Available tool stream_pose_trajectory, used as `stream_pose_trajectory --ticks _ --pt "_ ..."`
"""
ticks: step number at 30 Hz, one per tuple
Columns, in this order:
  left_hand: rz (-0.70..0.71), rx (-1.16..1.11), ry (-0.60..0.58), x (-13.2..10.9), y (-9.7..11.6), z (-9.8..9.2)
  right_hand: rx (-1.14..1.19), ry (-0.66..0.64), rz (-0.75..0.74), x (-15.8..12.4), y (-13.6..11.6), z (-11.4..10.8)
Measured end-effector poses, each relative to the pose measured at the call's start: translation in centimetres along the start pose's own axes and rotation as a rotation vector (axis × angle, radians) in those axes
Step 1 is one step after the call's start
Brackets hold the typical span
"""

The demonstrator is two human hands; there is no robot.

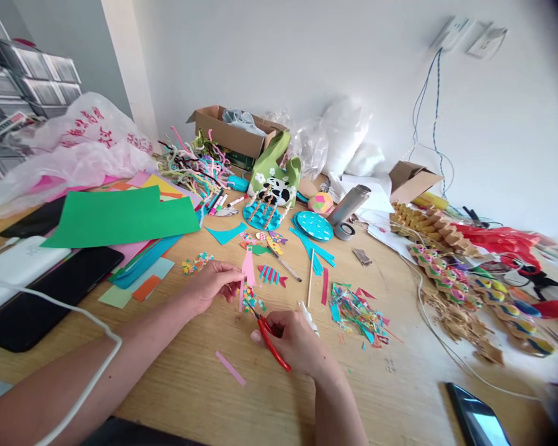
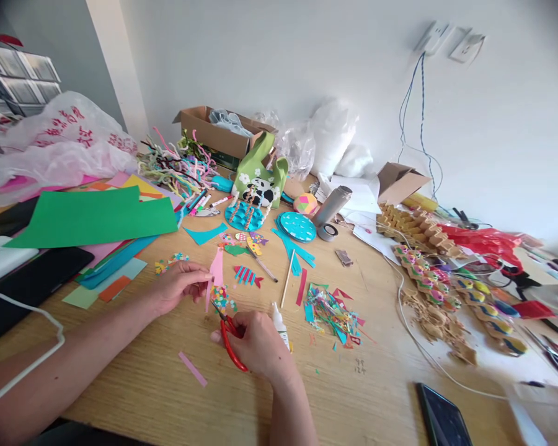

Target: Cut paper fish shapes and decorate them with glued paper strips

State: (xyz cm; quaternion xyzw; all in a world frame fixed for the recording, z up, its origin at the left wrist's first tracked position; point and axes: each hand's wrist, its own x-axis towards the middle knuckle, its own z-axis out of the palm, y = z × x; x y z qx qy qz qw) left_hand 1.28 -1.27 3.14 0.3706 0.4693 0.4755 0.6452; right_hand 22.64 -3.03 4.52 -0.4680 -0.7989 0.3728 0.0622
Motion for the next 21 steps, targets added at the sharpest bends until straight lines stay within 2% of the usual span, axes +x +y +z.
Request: stream_pose_trajectory --ticks 21 --pt "-0.122 0.125 -0.205 -0.42 -0.01 0.01 0.086 -0.109 0.018 0.22 0.29 0.3"
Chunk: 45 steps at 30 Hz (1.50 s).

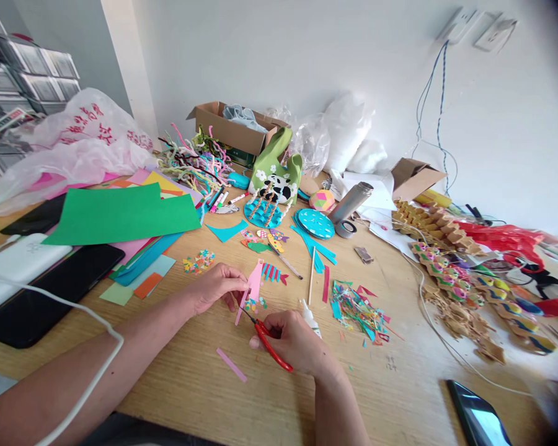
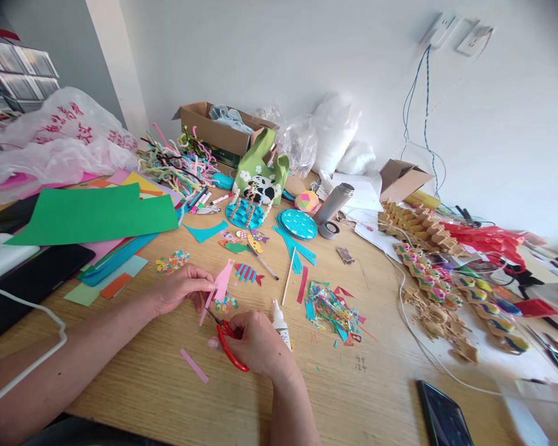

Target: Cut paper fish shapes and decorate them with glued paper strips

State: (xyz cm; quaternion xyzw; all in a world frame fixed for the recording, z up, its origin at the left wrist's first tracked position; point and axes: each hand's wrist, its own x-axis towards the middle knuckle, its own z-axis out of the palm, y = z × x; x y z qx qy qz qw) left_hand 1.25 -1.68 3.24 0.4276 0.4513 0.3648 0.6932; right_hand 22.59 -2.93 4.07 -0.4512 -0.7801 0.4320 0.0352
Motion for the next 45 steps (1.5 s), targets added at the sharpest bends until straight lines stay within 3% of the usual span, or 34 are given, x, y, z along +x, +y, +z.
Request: stream_pose_trajectory --ticks 9,14,20,34,45 --pt "-0.016 0.03 -0.03 -0.1 -0.1 0.0 -0.012 -0.007 0.002 -0.1 -0.1 0.0" --pt "0.016 0.015 0.053 0.1 -0.2 -0.3 -0.014 0.011 -0.031 -0.4 -0.1 -0.6" --pt "0.048 0.063 0.107 0.2 0.1 -0.4 0.324 -0.167 -0.034 -1.0 0.2 -1.2" --pt "0.039 0.288 -0.091 -0.6 0.8 0.1 0.305 -0.18 0.054 -0.8 -0.1 -0.9" --pt "0.009 0.259 -0.176 -0.7 0.6 0.1 0.284 -0.192 0.058 -0.9 -0.3 -1.1"
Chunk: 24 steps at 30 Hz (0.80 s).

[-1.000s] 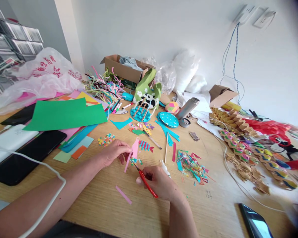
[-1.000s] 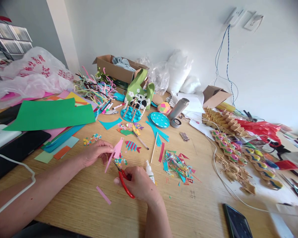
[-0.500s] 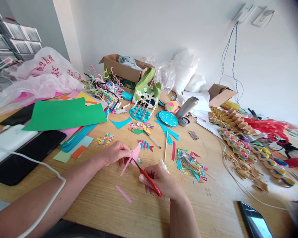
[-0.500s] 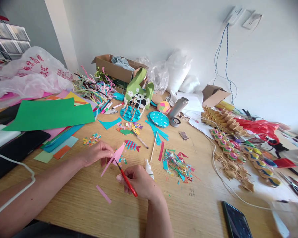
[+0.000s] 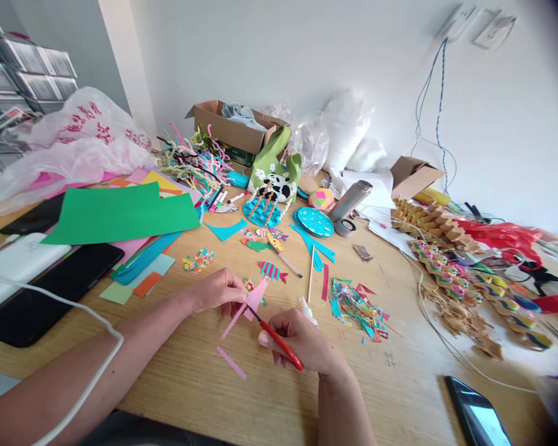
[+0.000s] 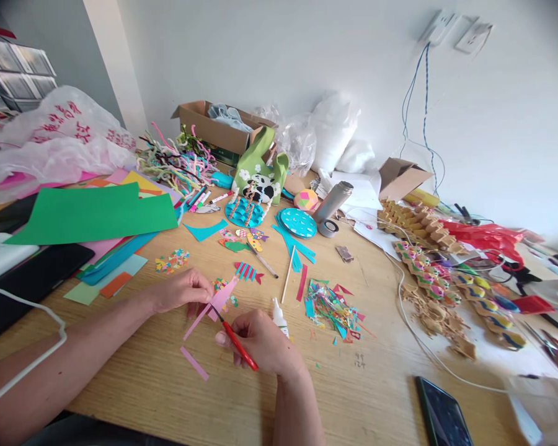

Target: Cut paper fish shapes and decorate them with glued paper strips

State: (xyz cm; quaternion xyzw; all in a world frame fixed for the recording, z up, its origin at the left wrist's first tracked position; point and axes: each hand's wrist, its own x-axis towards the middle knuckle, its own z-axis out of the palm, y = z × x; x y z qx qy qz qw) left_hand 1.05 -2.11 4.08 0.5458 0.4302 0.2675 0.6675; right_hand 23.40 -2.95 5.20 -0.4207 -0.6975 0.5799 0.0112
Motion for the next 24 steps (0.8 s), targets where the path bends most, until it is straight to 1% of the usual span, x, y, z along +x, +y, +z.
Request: stream_pose_trajectory --ticks 8,13,19,24 --pt "-0.006 -0.001 -0.008 -0.04 0.17 0.06 -0.003 0.004 0.015 -0.01 0.06 0.01" --pt "-0.019 -0.003 -0.035 -0.07 0.1 0.11 0.008 0.001 0.027 0.05 -0.02 0.06" --pt "-0.024 -0.006 -0.008 0.05 -0.17 0.1 0.017 -0.008 0.048 0.11 -0.18 0.07" --pt "-0.032 -0.075 0.024 0.15 -0.4 0.26 -0.008 -0.009 0.065 0.07 -0.23 0.19"
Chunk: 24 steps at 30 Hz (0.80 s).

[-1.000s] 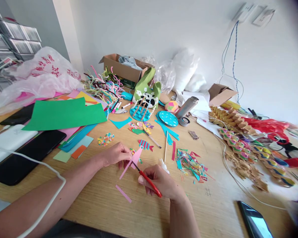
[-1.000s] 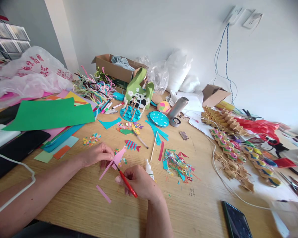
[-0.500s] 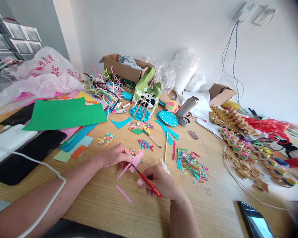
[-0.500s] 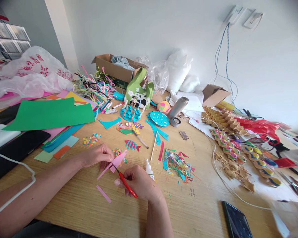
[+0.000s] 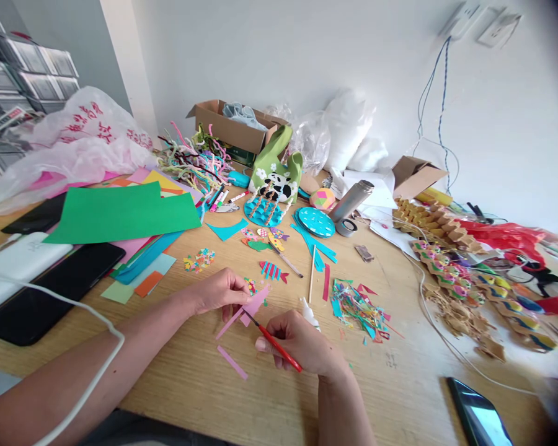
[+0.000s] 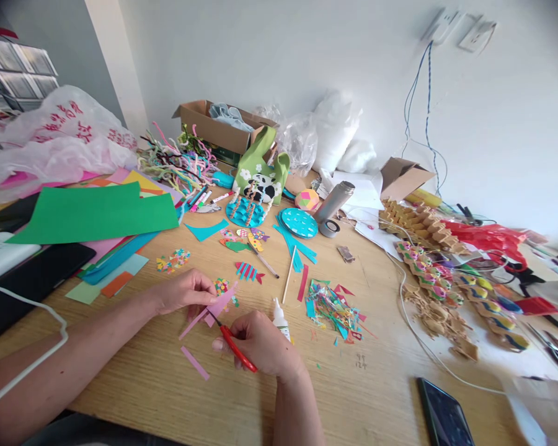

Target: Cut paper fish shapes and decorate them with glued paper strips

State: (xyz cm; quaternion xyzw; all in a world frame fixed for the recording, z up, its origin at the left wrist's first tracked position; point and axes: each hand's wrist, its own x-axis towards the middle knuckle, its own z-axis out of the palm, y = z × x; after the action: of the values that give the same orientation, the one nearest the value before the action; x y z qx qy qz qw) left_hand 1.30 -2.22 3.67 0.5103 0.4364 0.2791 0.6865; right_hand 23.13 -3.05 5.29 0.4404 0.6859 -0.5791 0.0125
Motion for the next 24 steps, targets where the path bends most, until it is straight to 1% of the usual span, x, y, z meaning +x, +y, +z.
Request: stream_pose_trajectory --ticks 10,24 --pt "-0.015 -0.042 0.047 0.19 -0.19 0.07 0.004 0.002 -0.032 0.2 0.27 0.03" --pt "-0.037 -0.051 0.042 0.09 -0.06 0.34 0.008 0.004 -0.048 0.44 0.76 0.25"
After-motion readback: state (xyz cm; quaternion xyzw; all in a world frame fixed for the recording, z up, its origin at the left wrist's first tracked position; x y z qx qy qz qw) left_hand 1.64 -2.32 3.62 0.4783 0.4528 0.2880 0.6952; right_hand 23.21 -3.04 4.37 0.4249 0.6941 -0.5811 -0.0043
